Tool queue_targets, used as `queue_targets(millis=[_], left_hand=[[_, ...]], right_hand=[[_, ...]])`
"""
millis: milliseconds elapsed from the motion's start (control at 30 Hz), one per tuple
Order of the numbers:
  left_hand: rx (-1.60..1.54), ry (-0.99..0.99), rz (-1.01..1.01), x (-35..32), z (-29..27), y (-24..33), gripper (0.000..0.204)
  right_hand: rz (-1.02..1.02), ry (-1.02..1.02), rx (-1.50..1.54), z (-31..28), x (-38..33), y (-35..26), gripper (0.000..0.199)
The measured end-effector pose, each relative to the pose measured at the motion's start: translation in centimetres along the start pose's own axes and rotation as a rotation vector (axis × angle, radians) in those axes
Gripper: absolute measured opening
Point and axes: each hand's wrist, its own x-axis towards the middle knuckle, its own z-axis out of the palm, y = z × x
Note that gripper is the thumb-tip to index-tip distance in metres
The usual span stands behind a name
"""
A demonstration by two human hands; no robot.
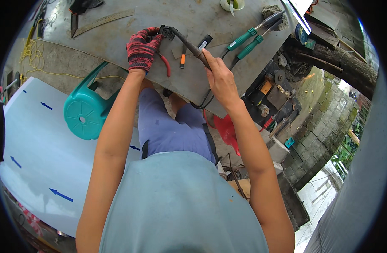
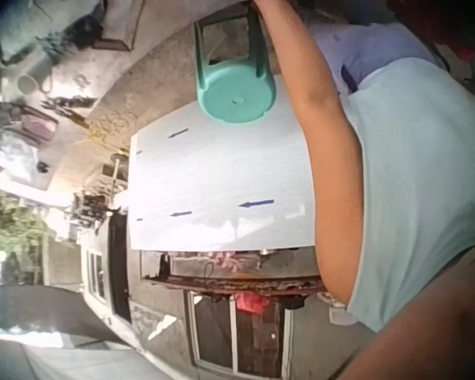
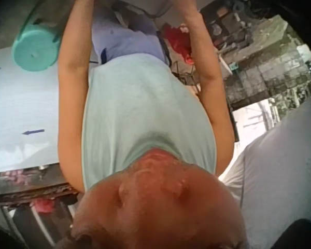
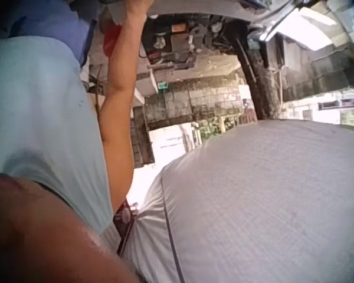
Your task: Assembling or repairing electronic components on a workbench using soldering tools and pliers.
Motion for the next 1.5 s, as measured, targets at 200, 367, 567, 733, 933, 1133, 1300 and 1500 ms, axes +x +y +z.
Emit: queue_targets(millis=[200,367,567,733,933,1133,1300,1500], left_hand=[[0.019,0.01,0.011,0.0,-0.1,0.1,0.032],[-0.005,0.004,-0.008,-0.1,-0.1,0.1,0.031],[0.022,0.01,0.016,0.0,0.0,0.0,0.031],[0.005,0.016,0.004,0.1,0.1,-0.2,0.031],[0.047,0.036,0.033,0.1,0.4,-0.3,0.032],[-0.031,0.035,-0.019,0.1,0.5,-0.3,0.028],[-0.013,0.021,-0.019,0.1,0.7,-0.5,0.029],[0.004,-0.013,-0.062,0.3,0.5,-0.2,0.03]], right_hand=[[-0.021,0.01,0.017,0.7,0.5,0.7,0.067],[-0.019,0.022,-0.005,1.1,0.5,0.8,0.067],[-0.024,0.035,0.013,1.6,0.3,0.9,0.067],[-0.024,0.053,-0.018,2.2,0.2,1.0,0.069],[0.001,0.096,-0.032,2.8,-0.2,0.8,0.07],[0.014,0.11,-0.051,2.7,0.0,1.0,0.068],[0.004,0.12,-0.071,2.7,-0.1,1.2,0.068],[-0.033,0.142,-0.1,3.0,0.0,1.7,0.068]])
